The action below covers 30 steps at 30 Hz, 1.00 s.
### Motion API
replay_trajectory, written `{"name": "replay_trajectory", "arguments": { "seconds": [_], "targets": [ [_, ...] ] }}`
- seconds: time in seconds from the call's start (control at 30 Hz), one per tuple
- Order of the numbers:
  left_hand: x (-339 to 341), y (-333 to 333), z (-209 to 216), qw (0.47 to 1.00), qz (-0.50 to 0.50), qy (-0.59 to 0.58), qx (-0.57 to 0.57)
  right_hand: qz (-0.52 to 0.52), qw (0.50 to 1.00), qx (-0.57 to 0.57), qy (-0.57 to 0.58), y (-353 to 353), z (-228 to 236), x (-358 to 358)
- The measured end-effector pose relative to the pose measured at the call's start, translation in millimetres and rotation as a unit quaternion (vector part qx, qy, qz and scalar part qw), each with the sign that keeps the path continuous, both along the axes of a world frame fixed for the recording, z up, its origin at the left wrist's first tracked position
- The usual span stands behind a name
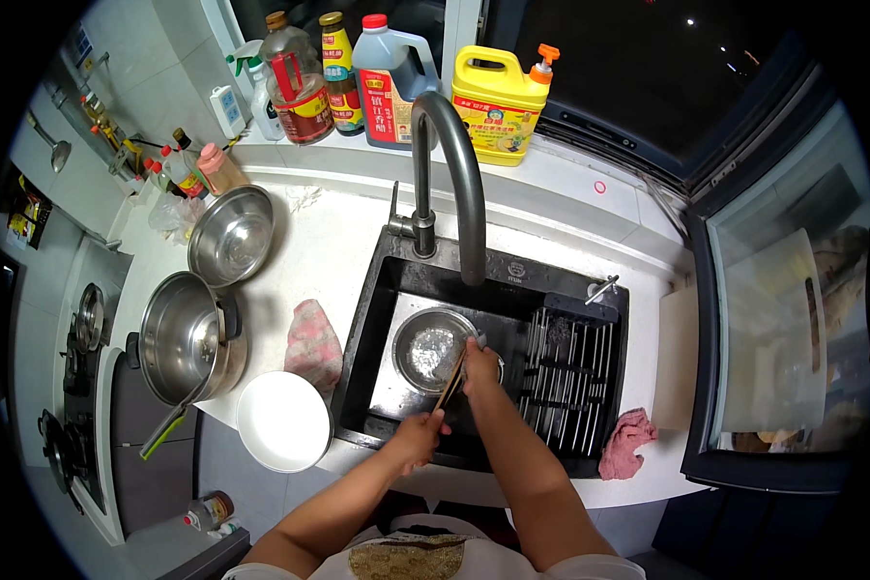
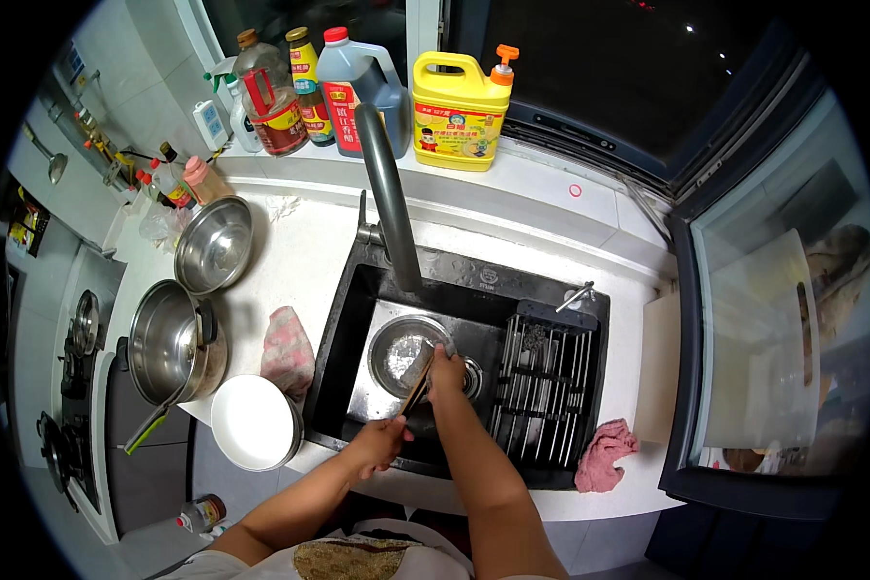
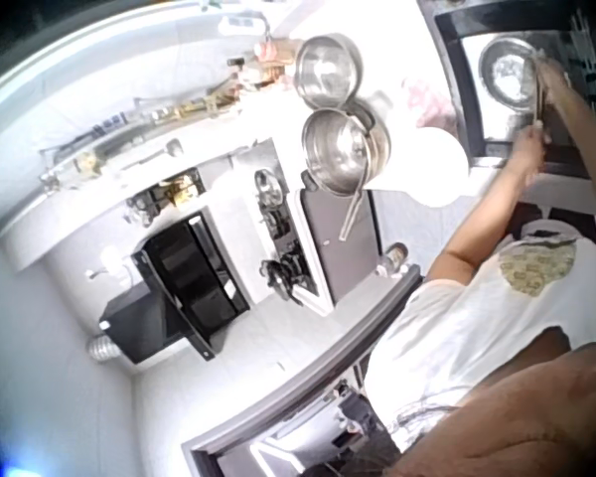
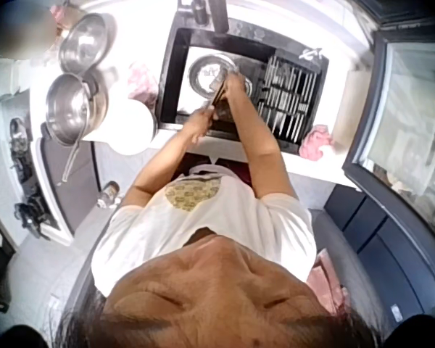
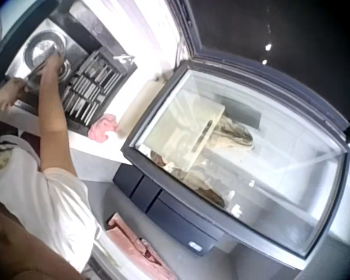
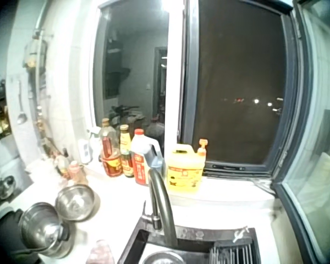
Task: The person washes a metal bowl, a ceramic bowl, and a pair of chopsticks under running water in a sink using a sponge.
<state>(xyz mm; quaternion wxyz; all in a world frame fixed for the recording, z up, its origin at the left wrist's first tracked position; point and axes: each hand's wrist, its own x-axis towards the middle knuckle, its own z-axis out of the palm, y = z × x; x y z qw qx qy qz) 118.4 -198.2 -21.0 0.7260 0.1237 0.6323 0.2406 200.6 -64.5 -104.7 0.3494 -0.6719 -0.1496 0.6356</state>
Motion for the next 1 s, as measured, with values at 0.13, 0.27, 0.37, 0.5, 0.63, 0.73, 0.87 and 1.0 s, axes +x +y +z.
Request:
{"name": "replay_trajectory", "arguments": {
  "seconds": [0.13, 0.27, 0.37, 0.5, 0.63, 0.73, 0.87, 1.0],
  "targets": [
    [-19.3, 22.4, -17.0, 0.995, 0.08, -0.054, -0.014, 0.134, 0.99, -0.032, 0.012, -38.3, 42.5, -16.0],
    [5.7, 7.2, 3.3, 0.999, 0.047, -0.007, 0.006, 0.153, 0.983, 0.035, -0.094, -13.6, -17.9, -8.4],
    [7.7, -5.9, 17.0, 0.997, 0.061, -0.046, -0.025, 0.092, 0.995, 0.035, 0.035, 6.8, 8.2, -1.1],
    [-4.7, 6.0, 0.3, 0.993, 0.099, -0.055, 0.039, 0.164, 0.98, 0.093, -0.065, -34.0, -4.2, -19.7],
    [-2.6, 7.4, -6.9, 0.991, 0.116, -0.062, 0.003, 0.185, 0.983, -0.008, -0.005, -32.7, 14.5, -18.8],
    [7.3, -2.3, 1.1, 0.991, 0.126, -0.047, -0.022, 0.187, 0.981, 0.036, -0.045, -16.5, -1.1, -19.8],
    [-0.6, -19.5, -11.6, 0.994, 0.103, -0.031, -0.01, 0.186, 0.977, 0.023, -0.103, -7.4, 5.6, -31.0],
    [-0.1, -44.4, 2.8, 0.999, 0.038, 0.015, -0.003, 0.144, 0.939, 0.18, -0.256, 24.2, -91.5, 3.3]
  ]
}}
